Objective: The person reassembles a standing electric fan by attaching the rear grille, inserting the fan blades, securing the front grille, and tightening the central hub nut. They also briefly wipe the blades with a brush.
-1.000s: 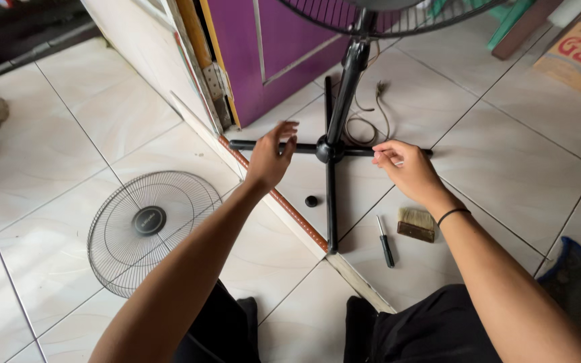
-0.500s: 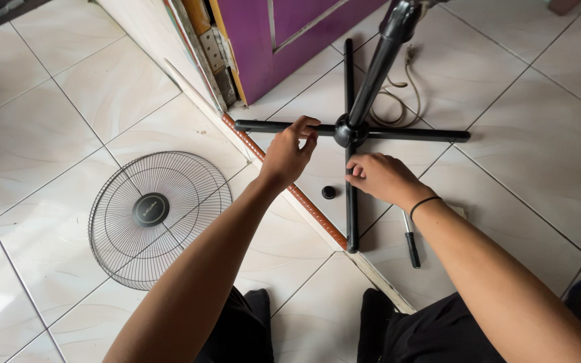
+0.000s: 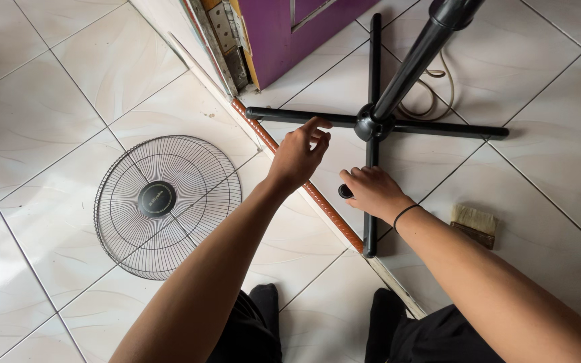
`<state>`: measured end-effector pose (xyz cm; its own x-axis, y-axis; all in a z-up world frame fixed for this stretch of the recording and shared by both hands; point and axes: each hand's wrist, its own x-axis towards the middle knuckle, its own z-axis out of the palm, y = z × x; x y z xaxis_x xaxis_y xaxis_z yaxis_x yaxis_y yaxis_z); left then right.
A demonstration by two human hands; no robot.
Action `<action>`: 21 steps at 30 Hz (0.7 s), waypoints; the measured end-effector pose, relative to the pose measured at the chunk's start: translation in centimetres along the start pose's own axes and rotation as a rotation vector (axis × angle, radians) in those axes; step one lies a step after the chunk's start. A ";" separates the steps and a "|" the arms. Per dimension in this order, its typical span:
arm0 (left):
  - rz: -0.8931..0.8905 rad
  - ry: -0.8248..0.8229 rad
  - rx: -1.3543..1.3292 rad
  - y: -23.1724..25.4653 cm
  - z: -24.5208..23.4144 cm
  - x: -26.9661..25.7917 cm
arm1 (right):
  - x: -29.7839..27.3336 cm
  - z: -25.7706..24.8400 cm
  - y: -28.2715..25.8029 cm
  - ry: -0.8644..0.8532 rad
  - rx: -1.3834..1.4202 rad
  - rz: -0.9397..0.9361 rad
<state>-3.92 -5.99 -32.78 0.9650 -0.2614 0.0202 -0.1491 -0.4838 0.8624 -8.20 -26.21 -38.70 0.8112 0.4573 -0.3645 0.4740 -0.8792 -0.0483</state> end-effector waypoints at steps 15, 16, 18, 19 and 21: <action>0.010 -0.062 0.102 0.2 0.7 0.0 | 0.0 0.6 -0.9 0.042 0.009 -0.068; 0.020 -0.065 0.110 0.4 0.7 -0.1 | -0.2 -0.1 -0.9 0.054 0.018 -0.065; 0.031 -0.069 0.120 0.8 0.5 -0.3 | -0.9 -1.4 -0.9 0.082 0.034 -0.060; 0.031 -0.069 0.121 1.0 0.4 -0.4 | -1.3 -2.1 -1.0 0.083 0.024 -0.045; 0.046 -0.060 0.121 1.6 0.2 -0.7 | -2.0 -3.6 -1.0 0.091 0.003 -0.016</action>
<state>-4.88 -6.75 -31.47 0.9425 -0.3332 0.0247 -0.2211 -0.5668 0.7936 -9.08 -25.78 -34.58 0.8312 0.4815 -0.2780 0.4862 -0.8720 -0.0566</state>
